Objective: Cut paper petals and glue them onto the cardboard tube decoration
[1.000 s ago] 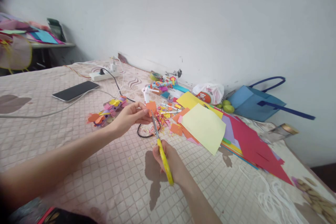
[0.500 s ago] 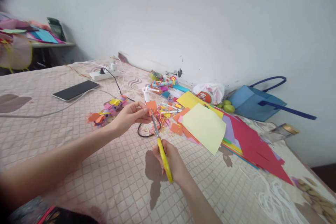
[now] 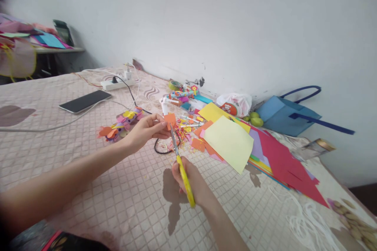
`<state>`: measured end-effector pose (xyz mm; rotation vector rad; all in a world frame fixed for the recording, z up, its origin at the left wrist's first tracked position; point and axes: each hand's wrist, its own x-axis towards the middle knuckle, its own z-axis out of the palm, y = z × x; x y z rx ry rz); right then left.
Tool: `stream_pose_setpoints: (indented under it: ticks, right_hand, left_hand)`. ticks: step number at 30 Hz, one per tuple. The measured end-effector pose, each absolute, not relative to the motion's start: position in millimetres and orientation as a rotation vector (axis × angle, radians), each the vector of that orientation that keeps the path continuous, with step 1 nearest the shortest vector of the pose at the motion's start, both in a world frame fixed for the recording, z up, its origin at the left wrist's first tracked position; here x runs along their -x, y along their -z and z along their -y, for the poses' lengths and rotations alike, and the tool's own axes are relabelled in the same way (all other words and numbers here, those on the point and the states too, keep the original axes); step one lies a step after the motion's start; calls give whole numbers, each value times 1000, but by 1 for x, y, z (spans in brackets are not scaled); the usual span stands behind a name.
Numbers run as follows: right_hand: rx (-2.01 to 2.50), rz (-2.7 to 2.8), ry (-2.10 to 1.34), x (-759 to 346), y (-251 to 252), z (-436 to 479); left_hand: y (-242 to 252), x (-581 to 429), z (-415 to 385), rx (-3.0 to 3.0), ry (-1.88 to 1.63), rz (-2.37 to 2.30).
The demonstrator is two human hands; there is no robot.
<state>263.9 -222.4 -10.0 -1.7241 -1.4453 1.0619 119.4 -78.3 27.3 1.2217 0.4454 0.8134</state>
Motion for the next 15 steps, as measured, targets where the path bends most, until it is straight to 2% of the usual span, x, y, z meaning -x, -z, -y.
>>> stream_pose_setpoints:
  ticks: [15]
  right_hand:
    - [1780, 1437, -1026, -260, 5, 219]
  left_hand:
    - [-27, -120, 79, -1208, -824, -457]
